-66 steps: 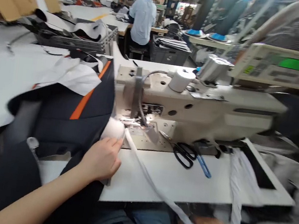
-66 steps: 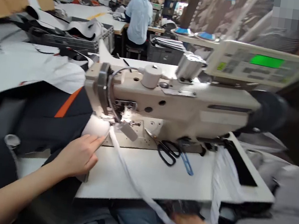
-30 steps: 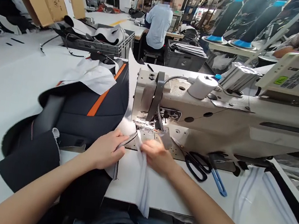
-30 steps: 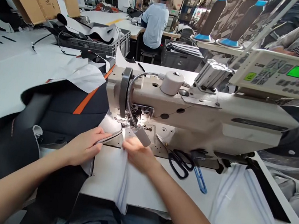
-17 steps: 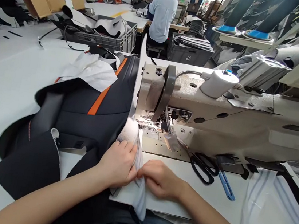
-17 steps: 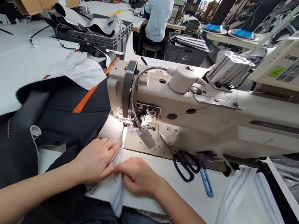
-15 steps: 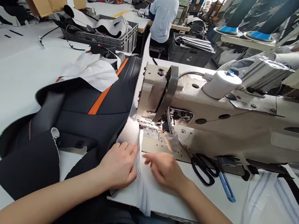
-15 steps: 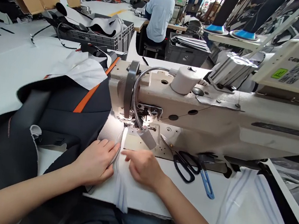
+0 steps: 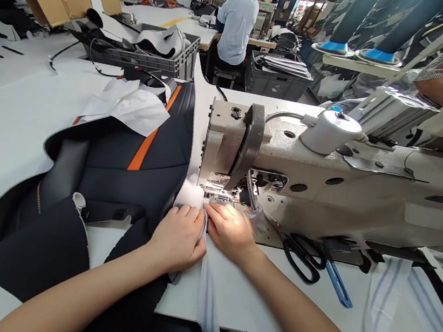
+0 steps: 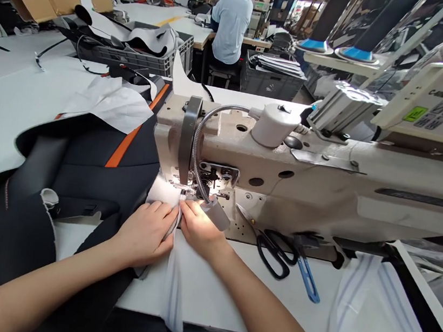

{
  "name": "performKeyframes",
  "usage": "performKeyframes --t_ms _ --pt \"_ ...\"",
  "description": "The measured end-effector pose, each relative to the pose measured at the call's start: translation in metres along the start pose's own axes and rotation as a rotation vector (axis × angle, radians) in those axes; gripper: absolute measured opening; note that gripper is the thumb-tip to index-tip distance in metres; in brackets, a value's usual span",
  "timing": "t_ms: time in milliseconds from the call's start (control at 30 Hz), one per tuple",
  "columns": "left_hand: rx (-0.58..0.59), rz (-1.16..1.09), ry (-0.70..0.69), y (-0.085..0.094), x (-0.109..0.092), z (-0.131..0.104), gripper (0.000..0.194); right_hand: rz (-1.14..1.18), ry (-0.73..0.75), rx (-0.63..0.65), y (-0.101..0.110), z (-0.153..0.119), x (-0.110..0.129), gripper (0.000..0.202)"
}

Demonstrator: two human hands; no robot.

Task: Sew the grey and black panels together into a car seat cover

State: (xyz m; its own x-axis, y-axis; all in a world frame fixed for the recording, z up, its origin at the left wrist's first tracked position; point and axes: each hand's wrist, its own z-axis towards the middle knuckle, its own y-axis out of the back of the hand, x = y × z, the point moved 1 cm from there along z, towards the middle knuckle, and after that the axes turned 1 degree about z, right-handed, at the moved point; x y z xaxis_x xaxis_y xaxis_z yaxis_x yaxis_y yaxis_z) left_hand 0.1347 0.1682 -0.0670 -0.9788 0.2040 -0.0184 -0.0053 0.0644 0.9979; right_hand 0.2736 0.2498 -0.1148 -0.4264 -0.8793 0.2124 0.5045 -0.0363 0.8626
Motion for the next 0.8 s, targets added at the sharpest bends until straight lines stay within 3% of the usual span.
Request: performKeyframes --t_ms 267,400,500,633,800 --pt "0.027 -0.047 -0.046 0.002 0.009 0.001 0.055 0.004 -0.096 -0.001 -0.007 -0.003 -0.004 0.032" --pt "0.033 -0.050 -0.199 0.003 0.019 -0.017 0.076 0.043 -0.123 -0.032 -0.005 -0.004 -0.004 0.032" --pt "0.003 0.054 -0.307 0.004 0.026 -0.036 0.083 0.080 -0.050 0.014 0.000 -0.005 -0.003 0.033" --pt "-0.178 0.276 -0.336 0.003 0.032 -0.045 0.056 0.355 0.122 0.085 0.009 -0.006 -0.001 0.028" --pt "-0.444 0.367 -0.445 -0.007 0.036 -0.032 0.035 0.584 0.167 0.104 0.017 -0.010 0.004 0.031"
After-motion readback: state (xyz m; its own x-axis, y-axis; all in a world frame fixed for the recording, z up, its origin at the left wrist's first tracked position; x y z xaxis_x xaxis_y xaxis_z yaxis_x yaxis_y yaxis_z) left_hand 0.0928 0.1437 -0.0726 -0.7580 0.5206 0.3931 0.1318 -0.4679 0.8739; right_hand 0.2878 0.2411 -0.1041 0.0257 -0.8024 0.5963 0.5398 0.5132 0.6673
